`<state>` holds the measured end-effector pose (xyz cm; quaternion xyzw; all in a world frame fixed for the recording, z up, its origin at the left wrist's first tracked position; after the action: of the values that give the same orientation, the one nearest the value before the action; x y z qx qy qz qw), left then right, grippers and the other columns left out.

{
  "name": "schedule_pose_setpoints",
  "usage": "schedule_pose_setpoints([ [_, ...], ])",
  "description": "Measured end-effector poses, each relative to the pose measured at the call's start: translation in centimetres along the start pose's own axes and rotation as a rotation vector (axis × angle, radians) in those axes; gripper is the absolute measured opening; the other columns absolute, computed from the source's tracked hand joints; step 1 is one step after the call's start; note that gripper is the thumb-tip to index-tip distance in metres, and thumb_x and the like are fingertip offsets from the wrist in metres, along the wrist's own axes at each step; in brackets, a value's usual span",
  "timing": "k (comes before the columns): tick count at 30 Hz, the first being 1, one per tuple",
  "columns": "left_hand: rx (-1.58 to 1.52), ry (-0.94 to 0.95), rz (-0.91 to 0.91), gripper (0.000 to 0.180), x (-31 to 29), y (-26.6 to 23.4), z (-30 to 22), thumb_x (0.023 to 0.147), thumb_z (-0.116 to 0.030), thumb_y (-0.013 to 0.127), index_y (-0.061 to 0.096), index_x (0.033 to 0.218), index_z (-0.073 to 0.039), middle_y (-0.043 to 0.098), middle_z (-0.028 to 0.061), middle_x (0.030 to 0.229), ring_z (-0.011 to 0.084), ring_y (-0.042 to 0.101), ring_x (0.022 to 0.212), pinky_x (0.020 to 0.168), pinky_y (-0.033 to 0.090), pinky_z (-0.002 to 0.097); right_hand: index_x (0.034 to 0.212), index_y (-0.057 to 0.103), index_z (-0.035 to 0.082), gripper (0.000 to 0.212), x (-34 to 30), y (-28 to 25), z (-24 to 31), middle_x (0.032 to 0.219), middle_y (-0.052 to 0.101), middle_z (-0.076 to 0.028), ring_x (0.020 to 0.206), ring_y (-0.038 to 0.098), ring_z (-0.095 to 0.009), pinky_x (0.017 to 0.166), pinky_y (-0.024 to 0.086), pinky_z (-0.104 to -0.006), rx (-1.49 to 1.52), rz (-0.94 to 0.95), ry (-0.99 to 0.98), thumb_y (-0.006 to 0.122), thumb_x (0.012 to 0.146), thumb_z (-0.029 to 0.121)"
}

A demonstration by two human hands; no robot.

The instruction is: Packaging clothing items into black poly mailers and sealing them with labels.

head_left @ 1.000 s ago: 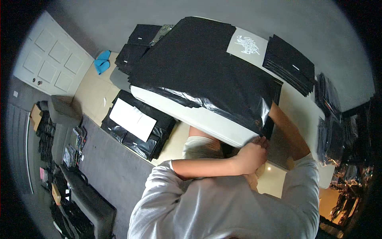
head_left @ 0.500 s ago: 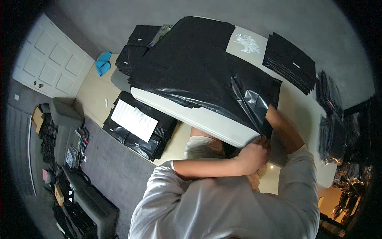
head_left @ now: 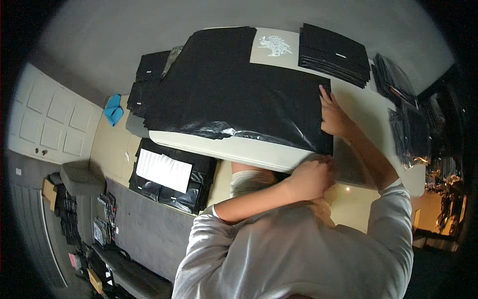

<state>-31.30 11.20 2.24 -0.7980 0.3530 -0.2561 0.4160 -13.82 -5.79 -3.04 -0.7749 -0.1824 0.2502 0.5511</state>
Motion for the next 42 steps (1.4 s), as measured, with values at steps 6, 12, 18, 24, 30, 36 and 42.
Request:
schedule_pose_setpoints([
  [6,0.077,0.111,-0.259,0.038,0.4,-5.3,6.3,0.098,-0.019,0.057,0.061,0.128,0.003,0.062,0.0248,0.132,0.0396,0.056,0.128,0.108,0.046,0.0463,0.142,0.049,-0.005,0.071,-8.1,-0.5,-3.9,0.169,0.013,-0.010,0.156,0.003,-0.033,0.125,0.011,-0.0574,0.370,-0.100,0.085,0.073,0.085,0.028],
  [12,0.270,-0.085,-0.336,0.042,-1.4,-11.0,12.8,0.100,-0.017,0.056,0.057,0.136,0.003,0.053,0.0243,0.143,0.0383,0.046,0.138,0.114,0.040,0.0457,0.145,0.049,0.001,0.062,-14.2,0.2,-9.2,0.166,0.025,-0.009,0.154,0.018,-0.035,0.125,0.020,-0.0492,0.564,-0.081,0.251,0.067,0.091,0.027],
  [18,0.191,-0.119,-0.328,0.039,2.5,-10.5,15.8,0.100,-0.015,0.055,0.058,0.134,0.004,0.053,0.0254,0.142,0.0402,0.045,0.137,0.114,0.039,0.0469,0.140,0.051,-0.005,0.055,-9.9,-4.5,-3.7,0.157,0.037,-0.023,0.150,0.027,-0.038,0.121,0.029,-0.0507,0.364,-0.411,0.355,0.063,0.094,0.023],
  [24,0.259,-0.169,-0.257,0.047,6.6,-7.5,18.9,0.103,-0.028,0.051,0.054,0.140,0.002,0.047,0.0258,0.148,0.0457,0.040,0.141,0.117,0.035,0.0483,0.153,0.031,-0.005,0.070,-6.1,-3.9,4.9,0.162,0.027,-0.022,0.152,0.023,-0.037,0.122,0.022,-0.0536,0.424,-0.335,0.112,0.047,0.105,0.043],
  [30,0.314,-0.216,-0.215,0.061,6.0,-6.9,19.2,0.103,-0.046,0.047,0.045,0.150,-0.006,0.036,0.0227,0.158,0.0425,0.028,0.149,0.121,0.024,0.0555,0.156,0.022,-0.004,0.075,-7.3,-2.5,4.4,0.166,0.018,-0.020,0.154,0.019,-0.035,0.124,0.018,-0.0535,0.425,-0.256,0.124,0.043,0.105,0.046],
  [36,0.335,-0.327,-0.225,0.076,5.5,-7.0,19.9,0.098,-0.063,0.044,0.042,0.154,-0.012,0.031,0.0198,0.162,0.0402,0.024,0.151,0.123,0.019,0.0543,0.157,0.022,-0.003,0.075,-8.2,-1.3,4.0,0.166,0.018,-0.019,0.154,0.019,-0.034,0.124,0.017,-0.0535,0.364,-0.257,0.177,0.043,0.105,0.047],
  [42,0.403,-0.455,-0.186,0.084,6.2,-8.1,20.3,0.094,-0.071,0.043,0.045,0.152,-0.010,0.032,0.0196,0.162,0.0419,0.025,0.151,0.123,0.021,0.0519,0.147,0.038,-0.008,0.067,-6.5,-5.6,3.6,0.155,0.037,-0.026,0.147,0.032,-0.038,0.120,0.027,-0.0545,0.456,-0.118,0.268,0.045,0.104,0.043],
])
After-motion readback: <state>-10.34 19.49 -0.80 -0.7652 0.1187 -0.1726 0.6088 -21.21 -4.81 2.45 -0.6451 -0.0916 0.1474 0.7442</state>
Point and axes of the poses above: each hand's wrist, its own x-axis towards the middle knuckle, its own y-axis out of the palm, z = x × y, the point moved 1 cm from there along x, towards the middle knuckle
